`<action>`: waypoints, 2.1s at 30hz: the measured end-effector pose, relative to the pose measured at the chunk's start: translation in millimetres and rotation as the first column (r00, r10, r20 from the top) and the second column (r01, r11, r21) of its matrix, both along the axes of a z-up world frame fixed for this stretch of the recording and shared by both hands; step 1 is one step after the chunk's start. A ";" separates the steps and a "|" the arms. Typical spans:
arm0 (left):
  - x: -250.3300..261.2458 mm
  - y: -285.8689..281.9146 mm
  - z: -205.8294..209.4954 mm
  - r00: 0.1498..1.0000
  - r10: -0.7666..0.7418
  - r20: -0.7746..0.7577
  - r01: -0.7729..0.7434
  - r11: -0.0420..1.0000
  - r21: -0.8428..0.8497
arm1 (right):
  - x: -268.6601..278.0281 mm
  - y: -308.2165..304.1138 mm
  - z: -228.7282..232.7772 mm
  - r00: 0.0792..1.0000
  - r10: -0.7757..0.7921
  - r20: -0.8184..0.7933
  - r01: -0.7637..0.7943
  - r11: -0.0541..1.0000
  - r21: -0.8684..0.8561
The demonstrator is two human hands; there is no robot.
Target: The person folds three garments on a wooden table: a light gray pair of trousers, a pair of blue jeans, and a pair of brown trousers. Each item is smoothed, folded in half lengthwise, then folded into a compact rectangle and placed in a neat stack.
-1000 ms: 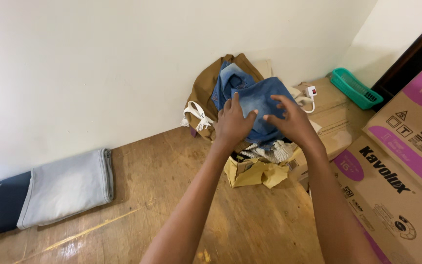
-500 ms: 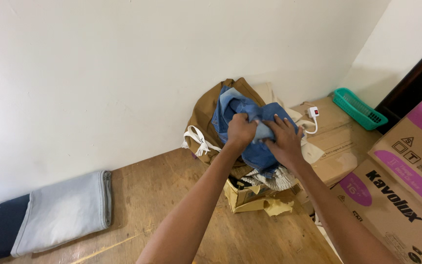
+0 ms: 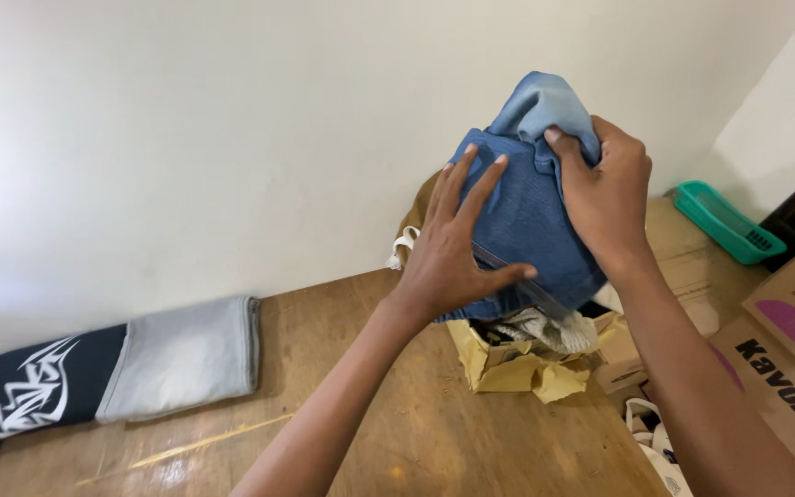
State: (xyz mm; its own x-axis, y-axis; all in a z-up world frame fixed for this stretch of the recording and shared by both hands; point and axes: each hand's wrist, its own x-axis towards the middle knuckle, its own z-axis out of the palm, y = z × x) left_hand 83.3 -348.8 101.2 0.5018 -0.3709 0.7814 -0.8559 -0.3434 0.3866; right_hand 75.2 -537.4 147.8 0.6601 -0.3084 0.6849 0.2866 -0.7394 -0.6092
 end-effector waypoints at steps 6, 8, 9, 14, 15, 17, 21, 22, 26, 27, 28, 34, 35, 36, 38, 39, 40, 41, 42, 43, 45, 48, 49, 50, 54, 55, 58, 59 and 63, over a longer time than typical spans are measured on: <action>-6.0 116.3 3.8 0.962 -0.037 -0.270 0.007 0.994 -0.111 | -2.9 68.1 12.3 0.899 0.419 -0.128 -0.359 0.871 0.334; -6.7 158.3 -6.5 0.941 0.020 -0.337 -0.071 0.988 -0.140 | -5.8 89.9 9.6 0.875 0.422 -0.239 -0.319 0.872 0.371; -7.3 177.6 -14.2 0.921 0.047 -0.386 -0.122 0.977 -0.173 | -7.4 100.2 7.2 0.859 0.420 -0.292 -0.296 0.874 0.386; 4.5 274.5 -66.1 0.769 0.269 -0.580 -0.473 0.850 -0.232 | -13.7 161.7 -25.7 0.778 0.408 -0.478 -0.284 0.907 0.312; 6.1 292.3 -78.9 0.701 0.286 -0.654 -0.547 0.804 -0.235 | -13.7 171.6 -31.8 0.742 0.486 -0.461 -0.351 0.869 0.350; 2.6 320.9 -105.9 0.549 0.295 -0.782 -0.684 0.697 -0.217 | -7.6 196.6 -45.4 0.724 0.529 -0.442 -0.281 0.812 0.512; -39.5 316.7 -165.3 -0.025 -0.128 -0.991 -0.597 0.797 -0.088 | 1.7 241.4 -68.1 0.575 0.696 -0.430 -0.317 0.674 0.668; -51.1 314.8 -176.5 -0.116 -0.241 -0.963 -0.526 0.838 -0.147 | 3.4 252.7 -74.1 0.567 0.690 -0.450 -0.312 0.685 0.658; -73.3 312.2 -205.3 -0.421 -0.586 -0.693 -0.424 0.802 -0.421 | -0.8 286.6 -93.1 0.555 0.636 -0.536 -0.246 0.741 0.625; -73.0 316.0 -209.5 -0.398 -0.620 -0.676 -0.474 0.770 -0.427 | -2.3 293.2 -94.8 0.557 0.619 -0.555 -0.221 0.754 0.619; -69.5 320.0 -212.7 -0.374 -0.652 -0.659 -0.522 0.736 -0.431 | -3.9 298.0 -94.6 0.554 0.621 -0.554 -0.229 0.753 0.616; -18.8 401.9 -215.9 0.085 -0.665 -0.742 -0.568 0.580 -0.584 | -18.7 296.6 -76.1 0.465 0.663 -0.586 -0.463 0.747 0.477; -11.0 418.0 -214.4 0.156 -0.677 -0.719 -0.550 0.546 -0.632 | -21.5 295.7 -74.2 0.441 0.637 -0.632 -0.466 0.764 0.446; -4.0 433.6 -212.7 0.225 -0.686 -0.692 -0.527 0.511 -0.679 | -24.3 297.0 -74.4 0.416 0.609 -0.676 -0.469 0.780 0.414; 0.1 444.9 -214.3 0.311 -0.715 -0.625 -0.522 0.421 -0.742 | -28.5 302.9 -76.7 0.422 0.549 -0.721 -0.419 0.824 0.382; -2.5 443.4 -216.7 0.330 -0.736 -0.591 -0.543 0.364 -0.757 | -31.7 306.6 -78.2 0.423 0.517 -0.744 -0.393 0.845 0.363; -6.6 440.9 -219.4 0.350 -0.754 -0.555 -0.562 0.306 -0.769 | -34.2 311.5 -79.3 0.393 0.510 -0.765 -0.405 0.843 0.354; -11.4 438.7 -222.1 0.309 -0.762 -0.569 -0.589 0.317 -0.744 | -35.2 318.2 -79.9 0.364 0.503 -0.784 -0.419 0.840 0.344; -18.6 436.8 -225.2 0.268 -0.769 -0.580 -0.614 0.328 -0.718 | -37.3 324.5 -79.4 0.334 0.495 -0.802 -0.434 0.836 0.335; -20.6 437.1 -224.7 0.231 -0.775 -0.588 -0.633 0.339 -0.696 | -37.7 329.9 -75.6 0.354 0.422 -0.835 -0.476 0.850 0.228; -22.3 450.2 -221.5 0.188 -0.741 -0.645 -0.566 0.455 -0.688 | -40.1 339.8 -68.0 0.403 0.267 -0.875 -0.545 0.838 0.004; -13.5 482.0 -209.2 0.215 -0.682 -0.699 -0.464 0.558 -0.687 | -45.9 344.8 -54.7 0.486 -0.011 -0.874 -0.396 0.889 -0.231; -9.6 489.7 -203.8 0.239 -0.661 -0.711 -0.433 0.583 -0.687 | -47.3 347.4 -52.0 0.573 0.025 -0.819 -0.401 0.880 -0.254; -9.6 494.2 -200.2 0.280 -0.551 -0.786 -0.348 0.705 -0.618 | -48.7 349.0 -49.1 0.653 0.062 -0.755 -0.403 0.872 -0.277; -16.6 490.1 -193.0 0.767 0.028 -0.642 -0.127 0.986 -0.108 | -44.7 356.6 -43.0 0.719 0.085 -0.690 -0.365 0.891 -0.271; -21.1 488.9 -194.7 0.887 0.164 -0.431 -0.155 0.986 0.056 | -43.4 359.1 -44.5 0.739 0.088 -0.668 -0.371 0.881 -0.294; -25.1 495.4 -197.1 0.491 -0.019 -0.871 -0.160 0.981 -0.112 | -38.3 360.8 -45.7 0.794 0.090 -0.601 -0.373 0.853 -0.364; -22.2 499.6 -196.9 0.448 -0.062 -0.892 -0.220 0.959 -0.177 | -36.7 358.1 -46.0 0.812 0.081 -0.578 -0.361 0.847 -0.389; -10.9 528.0 -196.7 0.302 -0.168 -0.939 -0.457 0.839 -0.297 | -29.8 339.6 -60.7 0.780 -0.059 -0.623 -0.240 0.892 -0.384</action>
State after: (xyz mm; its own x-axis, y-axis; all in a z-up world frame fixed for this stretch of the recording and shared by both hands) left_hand 72.4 179.3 -95.4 0.9747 0.0099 -0.2233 0.2224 0.0561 0.9733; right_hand 45.5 -197.8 87.0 0.9848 -0.0066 0.1735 0.0482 -0.9496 -0.3097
